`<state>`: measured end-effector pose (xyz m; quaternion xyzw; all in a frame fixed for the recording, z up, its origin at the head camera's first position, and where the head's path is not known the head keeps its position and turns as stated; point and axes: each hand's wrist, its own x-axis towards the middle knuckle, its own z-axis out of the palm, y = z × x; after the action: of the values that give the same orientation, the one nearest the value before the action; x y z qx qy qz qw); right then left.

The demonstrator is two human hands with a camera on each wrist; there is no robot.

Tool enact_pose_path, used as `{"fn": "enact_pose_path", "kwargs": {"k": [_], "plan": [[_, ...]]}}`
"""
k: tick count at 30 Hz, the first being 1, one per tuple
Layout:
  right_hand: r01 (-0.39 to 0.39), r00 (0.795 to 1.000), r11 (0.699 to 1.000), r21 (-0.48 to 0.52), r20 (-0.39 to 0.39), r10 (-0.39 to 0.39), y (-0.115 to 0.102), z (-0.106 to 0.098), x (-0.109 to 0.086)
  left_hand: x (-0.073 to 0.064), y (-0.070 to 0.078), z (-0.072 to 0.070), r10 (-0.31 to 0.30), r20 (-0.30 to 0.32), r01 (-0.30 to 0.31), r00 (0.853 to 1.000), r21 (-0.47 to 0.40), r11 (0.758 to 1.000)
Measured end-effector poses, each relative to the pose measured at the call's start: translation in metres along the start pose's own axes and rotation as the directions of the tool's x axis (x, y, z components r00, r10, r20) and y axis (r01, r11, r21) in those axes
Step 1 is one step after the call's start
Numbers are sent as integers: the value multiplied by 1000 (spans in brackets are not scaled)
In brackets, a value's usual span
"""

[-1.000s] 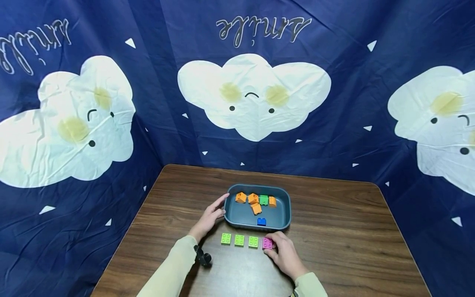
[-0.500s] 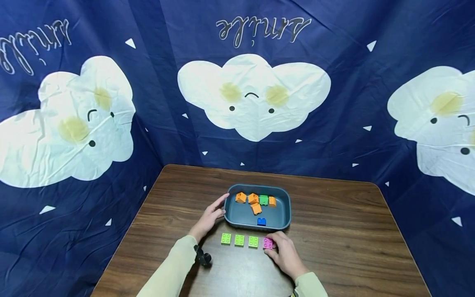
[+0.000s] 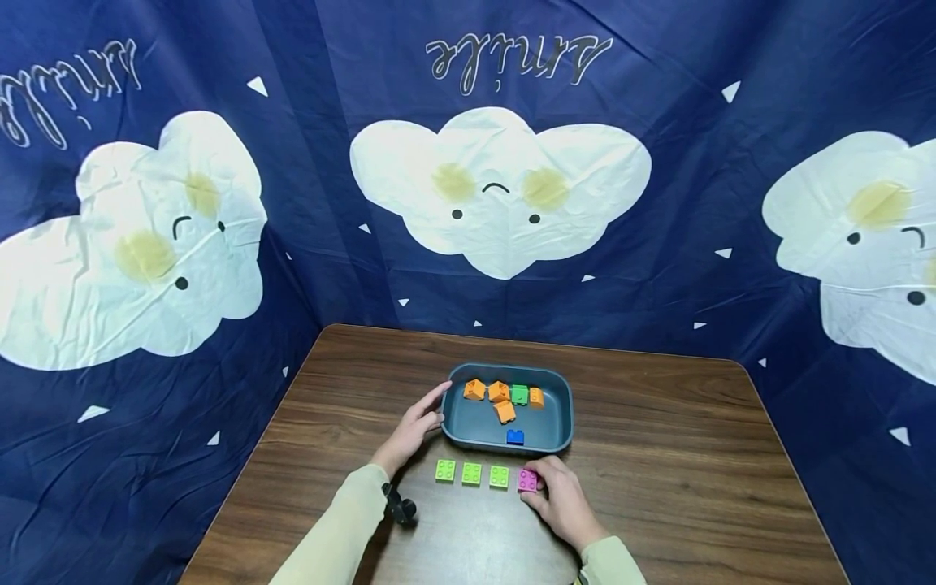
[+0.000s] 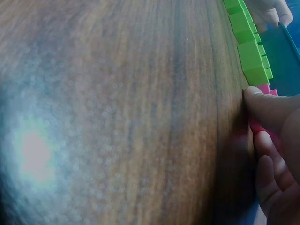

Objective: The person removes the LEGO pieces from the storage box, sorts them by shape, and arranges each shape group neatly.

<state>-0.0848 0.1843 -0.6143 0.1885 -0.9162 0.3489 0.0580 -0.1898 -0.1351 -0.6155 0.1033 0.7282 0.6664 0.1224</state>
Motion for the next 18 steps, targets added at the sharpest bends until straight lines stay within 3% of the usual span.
{"fn": "enact_pose_path", "kwargs": {"k": [8, 15, 18], "plan": [[-20, 1000, 1000, 15, 17, 20, 0, -4, -1, 0, -1, 1, -12, 1, 12, 1000, -3, 1000], [-72, 997, 997, 23, 40, 71, -4, -23, -11, 1, -1, 1, 3, 5, -3, 1000, -11, 1000], [-24, 999, 1000, 3, 22, 24, -6, -35, -13, 2, -1, 0, -2, -2, 2, 1000, -10, 1000]]}}
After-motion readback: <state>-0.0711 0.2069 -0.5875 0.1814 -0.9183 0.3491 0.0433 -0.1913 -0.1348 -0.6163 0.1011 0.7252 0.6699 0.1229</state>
